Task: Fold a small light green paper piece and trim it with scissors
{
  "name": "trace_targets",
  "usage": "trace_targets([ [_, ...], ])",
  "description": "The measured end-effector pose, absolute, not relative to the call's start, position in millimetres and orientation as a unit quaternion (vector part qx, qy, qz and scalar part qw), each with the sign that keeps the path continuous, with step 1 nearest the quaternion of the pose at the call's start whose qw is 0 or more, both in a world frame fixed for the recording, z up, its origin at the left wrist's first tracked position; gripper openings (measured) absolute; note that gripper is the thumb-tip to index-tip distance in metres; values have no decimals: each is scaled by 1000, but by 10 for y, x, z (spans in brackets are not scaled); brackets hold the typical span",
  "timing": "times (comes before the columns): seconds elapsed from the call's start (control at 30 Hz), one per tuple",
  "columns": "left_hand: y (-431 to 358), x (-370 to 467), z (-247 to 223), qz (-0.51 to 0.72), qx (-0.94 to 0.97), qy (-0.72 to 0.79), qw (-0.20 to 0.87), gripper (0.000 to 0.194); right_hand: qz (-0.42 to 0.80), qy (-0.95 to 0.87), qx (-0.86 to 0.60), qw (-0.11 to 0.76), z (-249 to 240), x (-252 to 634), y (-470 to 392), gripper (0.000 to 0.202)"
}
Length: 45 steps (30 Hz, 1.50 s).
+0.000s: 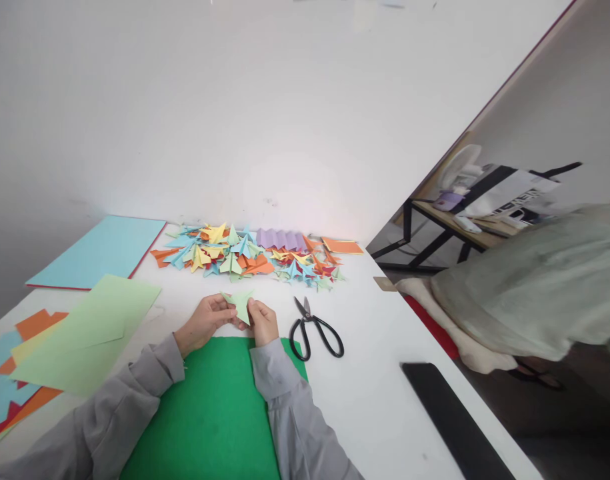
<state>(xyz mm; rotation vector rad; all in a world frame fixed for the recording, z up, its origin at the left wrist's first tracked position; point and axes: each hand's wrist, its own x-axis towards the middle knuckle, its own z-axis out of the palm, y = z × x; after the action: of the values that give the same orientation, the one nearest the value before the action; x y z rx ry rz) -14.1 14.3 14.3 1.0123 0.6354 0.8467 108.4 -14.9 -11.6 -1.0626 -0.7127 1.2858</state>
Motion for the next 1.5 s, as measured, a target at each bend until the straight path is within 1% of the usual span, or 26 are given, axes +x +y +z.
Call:
trace_targets([
  [0.27,143,-145,168,387,434,279,764,20,585,-294,-451,606,-54,1082,-173,31],
  [0.57,171,-143,79,393,472,307,727,18,625,-253,-424,604,-42,1075,-165,29],
  [0.8,197,-151,42,411,499,329,688,15,621,-271,-432,595,-80,1090,-155,30],
  [1.0,201,-145,39,424,514,340,664,10,572,-318,-470,592,-180,1092,-132,30],
  [1.07,199,-146,41,424,504,338,672,11,560,-323,-481,592,-205,1097,-128,31],
  [1.23,180,-146,75,395,447,300,744,18,549,-329,-486,595,-231,1107,-128,32],
  [1.37,170,-132,81,397,453,301,739,22,551,-338,-494,581,-209,1099,-139,30],
  [1.5,185,-127,94,433,404,315,742,22,597,-318,-445,587,-137,1092,-151,27],
])
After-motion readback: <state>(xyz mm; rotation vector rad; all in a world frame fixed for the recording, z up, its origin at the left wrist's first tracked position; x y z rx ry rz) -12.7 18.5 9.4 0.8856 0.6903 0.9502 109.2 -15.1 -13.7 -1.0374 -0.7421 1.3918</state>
